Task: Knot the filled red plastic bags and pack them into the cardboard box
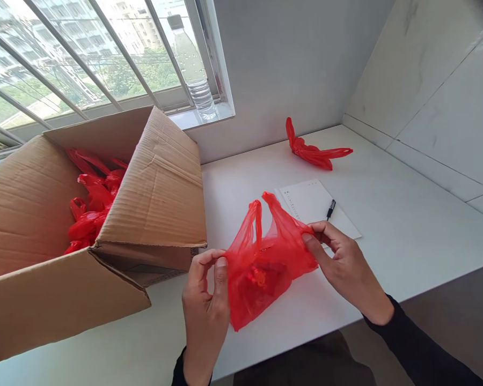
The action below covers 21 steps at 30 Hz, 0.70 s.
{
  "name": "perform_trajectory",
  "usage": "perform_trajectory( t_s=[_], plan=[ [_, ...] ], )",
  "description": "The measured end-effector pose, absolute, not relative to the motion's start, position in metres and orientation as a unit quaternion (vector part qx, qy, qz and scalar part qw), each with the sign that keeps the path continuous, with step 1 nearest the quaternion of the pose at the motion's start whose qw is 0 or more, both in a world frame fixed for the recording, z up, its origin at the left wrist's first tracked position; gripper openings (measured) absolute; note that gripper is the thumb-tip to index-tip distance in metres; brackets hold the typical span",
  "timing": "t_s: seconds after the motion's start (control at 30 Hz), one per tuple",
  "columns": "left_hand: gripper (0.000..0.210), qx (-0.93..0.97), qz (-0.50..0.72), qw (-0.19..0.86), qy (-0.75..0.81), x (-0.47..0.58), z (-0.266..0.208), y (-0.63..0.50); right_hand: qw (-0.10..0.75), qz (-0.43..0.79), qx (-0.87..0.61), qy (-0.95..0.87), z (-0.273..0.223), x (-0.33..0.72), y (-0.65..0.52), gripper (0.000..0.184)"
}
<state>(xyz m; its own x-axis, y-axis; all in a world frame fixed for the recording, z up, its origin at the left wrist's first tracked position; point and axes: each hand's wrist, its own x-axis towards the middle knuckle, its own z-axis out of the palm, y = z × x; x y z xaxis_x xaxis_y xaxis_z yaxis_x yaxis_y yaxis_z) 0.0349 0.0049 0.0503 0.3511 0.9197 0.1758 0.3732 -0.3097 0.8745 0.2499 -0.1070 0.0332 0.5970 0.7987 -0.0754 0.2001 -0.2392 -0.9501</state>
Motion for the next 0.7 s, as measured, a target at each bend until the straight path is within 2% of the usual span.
perform_trajectory(
  t_s=[0.07,0.13,0.17,0.23,0.3,0.37,0.47,0.53,0.7],
  plan=[
    [0.027,0.734,0.338,0.395,0.438,0.037,0.052,0.0,0.516,0.297,-0.727,-0.343,0.034,0.249,-0.109,0.024],
    [0.053,0.784,0.3,0.348,0.418,0.041,0.052,-0.004,0.515,0.299,-0.723,-0.35,0.035,0.247,-0.111,0.024],
    [0.056,0.81,0.283,0.319,0.403,0.042,0.051,-0.004,0.514,0.298,-0.723,-0.352,0.035,0.246,-0.111,0.024],
    [0.035,0.836,0.279,0.289,0.374,0.042,0.05,-0.004,0.511,0.298,-0.727,-0.35,0.035,0.246,-0.113,0.025],
    [0.012,0.821,0.305,0.316,0.364,0.039,0.05,-0.002,0.511,0.292,-0.732,-0.342,0.033,0.249,-0.115,0.026],
    [0.01,0.78,0.346,0.355,0.382,0.033,0.053,0.0,0.513,0.29,-0.736,-0.333,0.03,0.253,-0.117,0.028],
    [0.007,0.736,0.398,0.349,0.421,0.023,0.061,-0.002,0.518,0.288,-0.739,-0.319,0.027,0.258,-0.122,0.028],
    [0.006,0.714,0.391,0.36,0.455,0.016,0.067,-0.006,0.518,0.286,-0.743,-0.314,0.027,0.259,-0.125,0.026],
    [0.019,0.635,0.372,0.495,0.461,0.006,0.086,-0.015,0.516,0.273,-0.745,-0.325,0.032,0.26,-0.131,0.022]
  ],
)
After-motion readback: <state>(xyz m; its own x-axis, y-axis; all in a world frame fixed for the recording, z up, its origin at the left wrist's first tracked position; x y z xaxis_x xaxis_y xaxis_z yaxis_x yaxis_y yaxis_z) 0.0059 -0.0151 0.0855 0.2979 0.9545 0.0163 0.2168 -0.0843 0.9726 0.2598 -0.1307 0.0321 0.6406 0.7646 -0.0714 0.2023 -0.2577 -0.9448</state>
